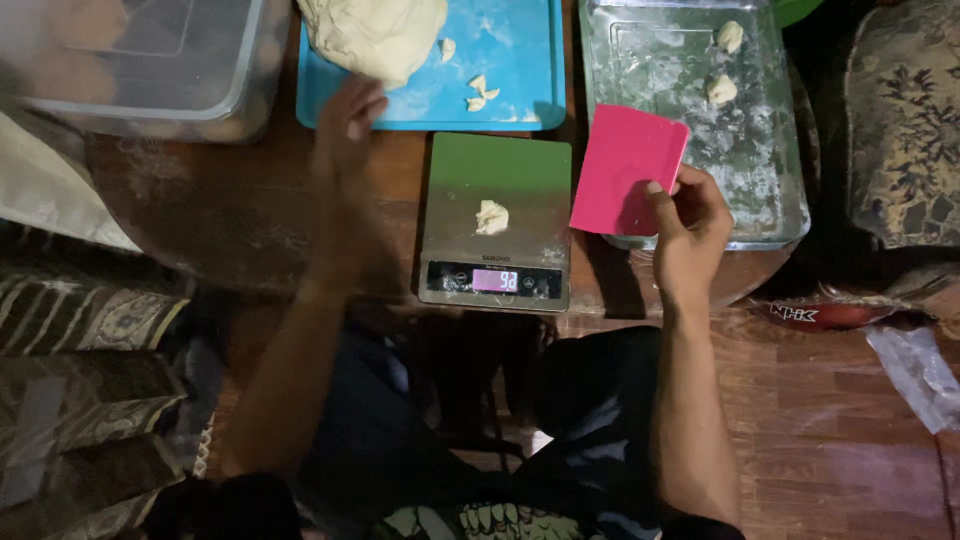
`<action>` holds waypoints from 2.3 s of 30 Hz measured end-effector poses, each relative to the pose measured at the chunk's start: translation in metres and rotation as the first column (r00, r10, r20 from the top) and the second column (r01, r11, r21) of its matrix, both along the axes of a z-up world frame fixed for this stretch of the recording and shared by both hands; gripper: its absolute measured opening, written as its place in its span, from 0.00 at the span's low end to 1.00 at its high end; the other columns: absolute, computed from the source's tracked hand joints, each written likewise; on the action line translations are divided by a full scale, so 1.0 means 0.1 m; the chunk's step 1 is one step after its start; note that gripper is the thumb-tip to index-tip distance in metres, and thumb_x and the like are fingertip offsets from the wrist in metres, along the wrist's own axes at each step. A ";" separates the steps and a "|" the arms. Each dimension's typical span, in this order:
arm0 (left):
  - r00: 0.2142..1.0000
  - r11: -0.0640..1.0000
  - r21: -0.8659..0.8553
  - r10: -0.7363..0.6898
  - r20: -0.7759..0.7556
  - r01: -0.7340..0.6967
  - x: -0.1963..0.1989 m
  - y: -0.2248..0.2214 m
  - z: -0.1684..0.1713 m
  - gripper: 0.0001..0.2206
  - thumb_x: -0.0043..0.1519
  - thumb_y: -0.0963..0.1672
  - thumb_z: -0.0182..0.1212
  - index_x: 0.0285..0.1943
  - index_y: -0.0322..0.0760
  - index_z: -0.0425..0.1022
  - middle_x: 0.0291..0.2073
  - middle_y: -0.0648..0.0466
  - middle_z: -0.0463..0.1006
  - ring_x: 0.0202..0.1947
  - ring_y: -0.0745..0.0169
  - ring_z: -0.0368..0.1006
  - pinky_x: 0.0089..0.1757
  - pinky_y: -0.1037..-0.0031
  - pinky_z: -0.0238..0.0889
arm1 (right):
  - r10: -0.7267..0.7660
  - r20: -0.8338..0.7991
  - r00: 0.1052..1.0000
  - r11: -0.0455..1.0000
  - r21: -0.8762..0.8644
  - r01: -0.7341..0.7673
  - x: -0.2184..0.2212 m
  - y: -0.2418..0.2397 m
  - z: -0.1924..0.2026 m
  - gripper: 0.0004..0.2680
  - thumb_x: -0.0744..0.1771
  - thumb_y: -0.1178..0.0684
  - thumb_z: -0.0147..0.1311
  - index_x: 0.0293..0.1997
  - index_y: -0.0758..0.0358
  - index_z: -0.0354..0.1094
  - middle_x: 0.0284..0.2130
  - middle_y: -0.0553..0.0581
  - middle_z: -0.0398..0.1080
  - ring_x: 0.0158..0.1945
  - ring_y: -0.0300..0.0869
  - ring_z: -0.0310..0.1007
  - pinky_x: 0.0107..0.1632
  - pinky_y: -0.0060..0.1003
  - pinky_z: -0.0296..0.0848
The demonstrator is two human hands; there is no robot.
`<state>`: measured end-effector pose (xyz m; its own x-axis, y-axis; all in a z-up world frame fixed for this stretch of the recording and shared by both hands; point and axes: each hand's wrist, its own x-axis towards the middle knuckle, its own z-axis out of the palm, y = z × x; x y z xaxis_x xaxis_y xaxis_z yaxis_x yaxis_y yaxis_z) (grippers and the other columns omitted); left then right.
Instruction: The person portions out small pieces of dough by hand, places each piece on a digital scale to check the weight, and moves the measured pieces onto a metal tray.
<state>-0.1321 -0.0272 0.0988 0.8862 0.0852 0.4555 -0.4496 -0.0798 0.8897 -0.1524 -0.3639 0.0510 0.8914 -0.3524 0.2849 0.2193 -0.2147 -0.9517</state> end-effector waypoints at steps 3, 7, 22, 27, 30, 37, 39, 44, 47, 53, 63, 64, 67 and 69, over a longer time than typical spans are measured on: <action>0.990 0.998 -0.041 -0.035 0.135 0.041 0.09 0.14 -0.16 0.19 0.78 0.51 0.39 0.70 0.37 0.62 0.66 0.50 0.64 0.69 0.54 0.63 0.71 0.62 0.58 | -0.008 -0.052 0.999 1.000 -0.008 0.008 -0.04 0.06 0.10 0.04 0.69 0.58 0.56 0.47 0.60 0.69 0.34 0.47 0.66 0.40 0.33 0.65 0.44 0.29 0.65; 0.996 0.998 -0.058 -0.012 0.089 0.017 0.15 0.22 -0.26 0.19 0.78 0.50 0.38 0.71 0.39 0.63 0.68 0.49 0.63 0.69 0.49 0.64 0.69 0.61 0.59 | -0.032 -0.059 0.998 0.999 -0.041 0.029 -0.03 0.05 0.06 0.05 0.69 0.57 0.56 0.48 0.61 0.70 0.34 0.47 0.66 0.40 0.34 0.65 0.45 0.30 0.66; 0.958 0.707 0.682 -0.023 0.285 -0.186 0.28 0.00 -0.59 0.09 0.67 0.42 0.66 0.55 0.38 0.80 0.46 0.49 0.79 0.48 0.55 0.78 0.51 0.65 0.70 | 0.108 0.008 0.994 0.949 -0.299 -0.101 -0.17 0.39 0.31 0.07 0.72 0.62 0.52 0.55 0.73 0.68 0.35 0.71 0.71 0.41 0.61 0.75 0.46 0.54 0.73; 0.953 0.745 0.603 -0.287 -0.094 0.284 0.17 -0.26 -0.73 0.12 0.62 0.42 0.69 0.55 0.42 0.82 0.50 0.47 0.81 0.51 0.46 0.77 0.51 0.58 0.69 | 0.149 -0.221 0.964 0.727 -0.637 -0.258 -0.25 0.83 0.49 0.10 0.73 0.50 0.49 0.59 0.60 0.67 0.29 0.69 0.76 0.38 0.68 0.78 0.39 0.58 0.74; 0.955 0.700 0.671 -0.292 -0.046 0.246 0.22 -0.33 -0.92 0.10 0.61 0.44 0.70 0.51 0.46 0.84 0.50 0.54 0.81 0.51 0.50 0.78 0.48 0.63 0.69 | 0.154 -0.247 0.957 0.648 -0.705 -0.286 -0.19 0.89 0.34 0.11 0.72 0.50 0.48 0.61 0.57 0.65 0.25 0.67 0.76 0.34 0.64 0.79 0.39 0.58 0.74; 0.942 0.693 0.681 -0.335 0.016 0.235 0.24 -0.34 -1.03 0.05 0.63 0.44 0.65 0.45 0.48 0.83 0.49 0.56 0.80 0.51 0.50 0.78 0.47 0.65 0.73 | 0.153 -0.373 0.915 0.605 -0.696 -0.385 -0.20 0.94 0.31 0.12 0.71 0.48 0.47 0.62 0.52 0.65 0.30 0.69 0.77 0.38 0.65 0.79 0.41 0.60 0.75; 0.942 0.702 0.670 -0.334 0.011 0.241 0.23 -0.34 -1.00 0.04 0.64 0.44 0.65 0.44 0.47 0.83 0.49 0.56 0.80 0.51 0.50 0.78 0.46 0.66 0.73 | 0.148 -0.391 0.908 0.601 -0.694 -0.396 -0.19 0.99 0.33 0.12 0.71 0.48 0.47 0.62 0.52 0.64 0.30 0.69 0.77 0.38 0.65 0.79 0.41 0.60 0.75; 0.935 0.674 0.674 -0.349 -0.068 0.301 0.23 -0.34 -0.99 0.05 0.62 0.42 0.66 0.45 0.45 0.83 0.48 0.54 0.79 0.50 0.46 0.78 0.44 0.65 0.74 | 0.176 -0.495 0.851 0.558 -0.662 -0.500 -0.16 1.09 0.38 0.12 0.69 0.49 0.50 0.59 0.53 0.65 0.33 0.65 0.79 0.42 0.61 0.80 0.46 0.57 0.77; 0.939 0.676 0.677 -0.336 -0.067 0.290 0.31 -0.35 -1.12 0.03 0.56 0.42 0.69 0.36 0.40 0.81 0.40 0.50 0.79 0.44 0.39 0.78 0.42 0.59 0.73 | 0.068 -0.458 0.886 0.192 -0.866 -0.462 -0.05 1.14 0.28 0.15 0.68 0.57 0.46 0.63 0.54 0.66 0.29 0.70 0.78 0.39 0.63 0.81 0.44 0.59 0.79; 0.954 0.694 0.685 -0.299 -0.006 0.222 0.23 -0.32 -0.80 0.06 0.55 0.45 0.71 0.31 0.44 0.77 0.32 0.54 0.78 0.37 0.45 0.79 0.36 0.66 0.70 | 0.090 -0.390 0.917 0.183 -0.898 -0.400 0.05 1.13 0.26 0.15 0.66 0.58 0.44 0.59 0.58 0.69 0.29 0.70 0.78 0.35 0.64 0.81 0.41 0.58 0.78; 0.994 0.979 0.175 -0.104 -0.012 0.105 0.31 -0.18 -0.70 0.08 0.69 0.44 0.63 0.51 0.37 0.80 0.38 0.48 0.81 0.40 0.54 0.79 0.42 0.69 0.71 | 0.121 -0.112 0.986 0.985 -0.112 -0.133 0.03 0.55 0.26 0.07 0.72 0.56 0.50 0.50 0.65 0.73 0.22 0.56 0.68 0.21 0.38 0.65 0.19 0.31 0.63; 0.989 0.981 0.127 -0.146 -0.027 0.149 0.31 -0.20 -0.66 0.09 0.69 0.45 0.62 0.54 0.36 0.79 0.41 0.46 0.81 0.43 0.52 0.79 0.44 0.65 0.72 | 0.125 -0.113 0.986 0.982 0.159 -0.107 0.00 0.48 0.20 0.06 0.71 0.56 0.51 0.49 0.68 0.72 0.19 0.58 0.66 0.16 0.39 0.61 0.16 0.31 0.60; 0.978 0.969 0.133 -0.207 -0.009 0.206 0.33 -0.30 -0.56 0.10 0.68 0.43 0.62 0.55 0.35 0.79 0.44 0.42 0.82 0.46 0.46 0.80 0.48 0.60 0.72 | 0.129 -0.105 0.986 0.865 0.498 -0.060 0.04 0.32 0.08 0.08 0.70 0.56 0.52 0.49 0.72 0.70 0.16 0.59 0.63 0.11 0.39 0.57 0.12 0.30 0.57; 0.974 0.958 0.184 -0.226 0.022 0.219 0.29 -0.41 -0.43 0.09 0.67 0.42 0.64 0.54 0.34 0.79 0.44 0.41 0.82 0.46 0.41 0.80 0.48 0.58 0.73 | 0.128 -0.097 0.987 0.819 0.571 -0.050 0.06 0.25 0.07 0.10 0.70 0.56 0.52 0.51 0.74 0.69 0.16 0.58 0.63 0.10 0.38 0.57 0.11 0.29 0.57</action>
